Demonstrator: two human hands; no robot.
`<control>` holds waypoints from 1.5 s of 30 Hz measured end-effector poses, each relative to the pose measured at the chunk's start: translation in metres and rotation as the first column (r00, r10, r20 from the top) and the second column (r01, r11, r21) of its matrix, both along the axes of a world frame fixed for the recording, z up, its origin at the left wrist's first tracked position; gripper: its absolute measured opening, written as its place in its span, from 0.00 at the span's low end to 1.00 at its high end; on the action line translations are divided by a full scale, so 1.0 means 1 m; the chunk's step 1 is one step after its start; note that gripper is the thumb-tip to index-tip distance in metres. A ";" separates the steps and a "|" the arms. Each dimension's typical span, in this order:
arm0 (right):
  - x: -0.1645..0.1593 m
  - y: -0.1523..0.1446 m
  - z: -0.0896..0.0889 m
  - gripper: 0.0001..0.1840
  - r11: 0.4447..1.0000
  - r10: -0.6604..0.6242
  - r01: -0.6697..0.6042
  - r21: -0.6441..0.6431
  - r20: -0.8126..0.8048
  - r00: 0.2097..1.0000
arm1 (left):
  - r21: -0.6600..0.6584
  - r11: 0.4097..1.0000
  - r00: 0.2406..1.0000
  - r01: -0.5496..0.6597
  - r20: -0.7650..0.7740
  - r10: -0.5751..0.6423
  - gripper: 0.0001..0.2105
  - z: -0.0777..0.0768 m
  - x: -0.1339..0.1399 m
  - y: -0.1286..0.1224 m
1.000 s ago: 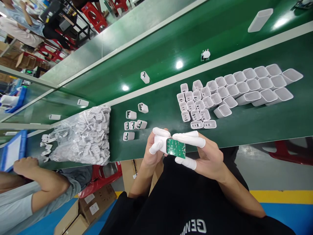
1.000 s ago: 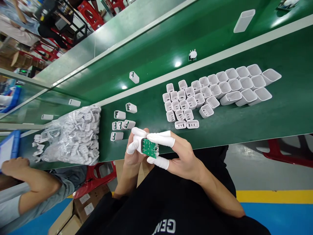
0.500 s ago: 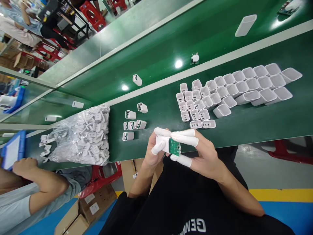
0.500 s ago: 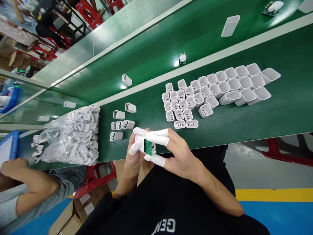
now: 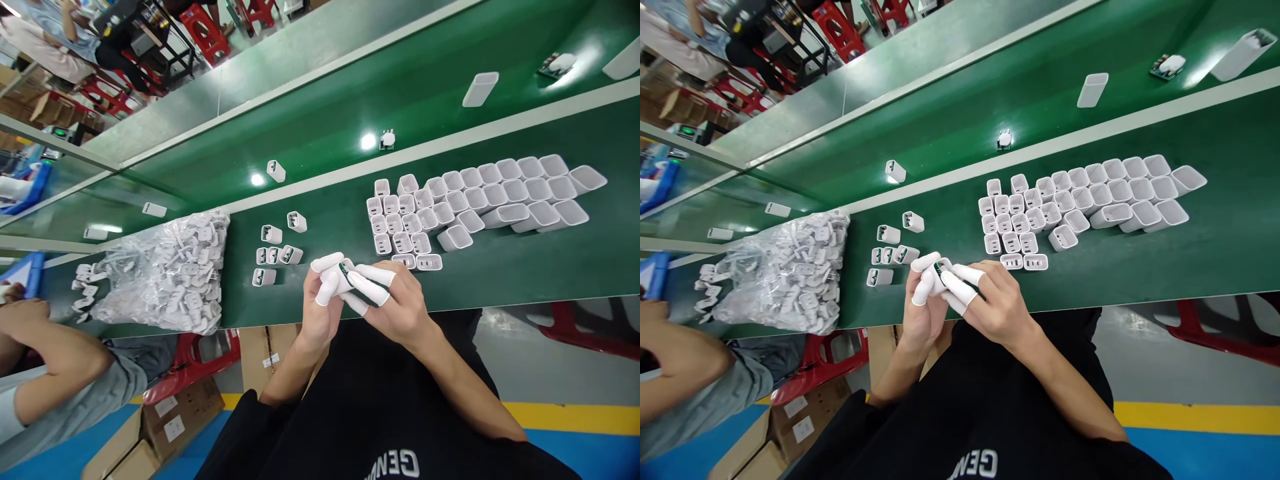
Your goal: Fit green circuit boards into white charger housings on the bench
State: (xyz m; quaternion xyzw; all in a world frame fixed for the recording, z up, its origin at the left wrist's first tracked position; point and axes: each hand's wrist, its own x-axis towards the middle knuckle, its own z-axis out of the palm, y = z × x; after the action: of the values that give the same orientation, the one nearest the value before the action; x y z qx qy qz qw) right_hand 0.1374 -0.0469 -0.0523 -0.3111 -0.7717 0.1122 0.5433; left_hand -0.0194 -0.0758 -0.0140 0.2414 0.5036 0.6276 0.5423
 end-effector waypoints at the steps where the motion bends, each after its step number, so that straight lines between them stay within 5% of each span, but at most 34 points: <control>1: -0.004 0.003 -0.002 0.37 1.000 -0.006 0.006 0.030 0.008 1.000 | 0.002 1.000 1.000 -0.024 -0.006 0.024 0.17 0.001 0.000 0.000; 6: -0.024 0.015 -0.003 0.37 0.990 -0.010 0.015 0.143 -0.036 0.999 | 0.045 0.993 0.993 -0.110 -0.031 0.111 0.14 0.006 -0.001 -0.002; 9: -0.030 0.019 0.005 0.40 0.992 0.085 -0.104 -0.069 -0.234 0.969 | 0.159 0.983 0.987 -0.097 -0.113 0.116 0.20 0.007 -0.013 -0.003; 12: -0.031 0.022 0.014 0.31 0.854 0.199 -0.396 -0.337 -0.491 0.848 | 0.297 0.953 0.961 0.058 -0.275 0.027 0.31 0.005 -0.034 -0.001; 16: -0.033 0.027 0.018 0.23 0.661 0.226 -0.594 -0.459 -0.633 0.741 | 0.322 0.928 0.918 0.186 -0.393 -0.047 0.30 0.002 -0.054 0.004; 23: -0.037 0.036 0.014 0.27 0.568 0.191 -0.628 -0.532 -0.657 0.729 | 0.255 0.957 0.946 0.134 -0.321 -0.047 0.24 0.008 -0.051 0.008; 28: -0.039 0.045 0.020 0.25 0.476 0.167 -0.657 -0.584 -0.673 0.720 | 0.158 0.987 0.996 -0.042 -0.072 0.054 0.25 0.008 -0.028 0.006; 37: -0.037 0.052 0.023 0.25 0.517 0.226 -0.617 -0.593 -0.601 0.767 | 0.103 0.986 0.991 -0.128 0.055 0.123 0.31 0.008 -0.010 0.001; 45: -0.036 0.056 0.028 0.24 0.440 0.215 -0.666 -0.602 -0.649 0.730 | 0.087 0.988 0.990 -0.130 0.068 0.124 0.30 0.006 -0.009 -0.001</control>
State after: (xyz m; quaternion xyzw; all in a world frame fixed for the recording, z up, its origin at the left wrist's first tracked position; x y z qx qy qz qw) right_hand 0.1009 0.0093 -0.0245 -0.2620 -0.5249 0.6661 0.4607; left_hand -0.0285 -0.0763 -0.0076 0.2138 0.4718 0.6903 0.5052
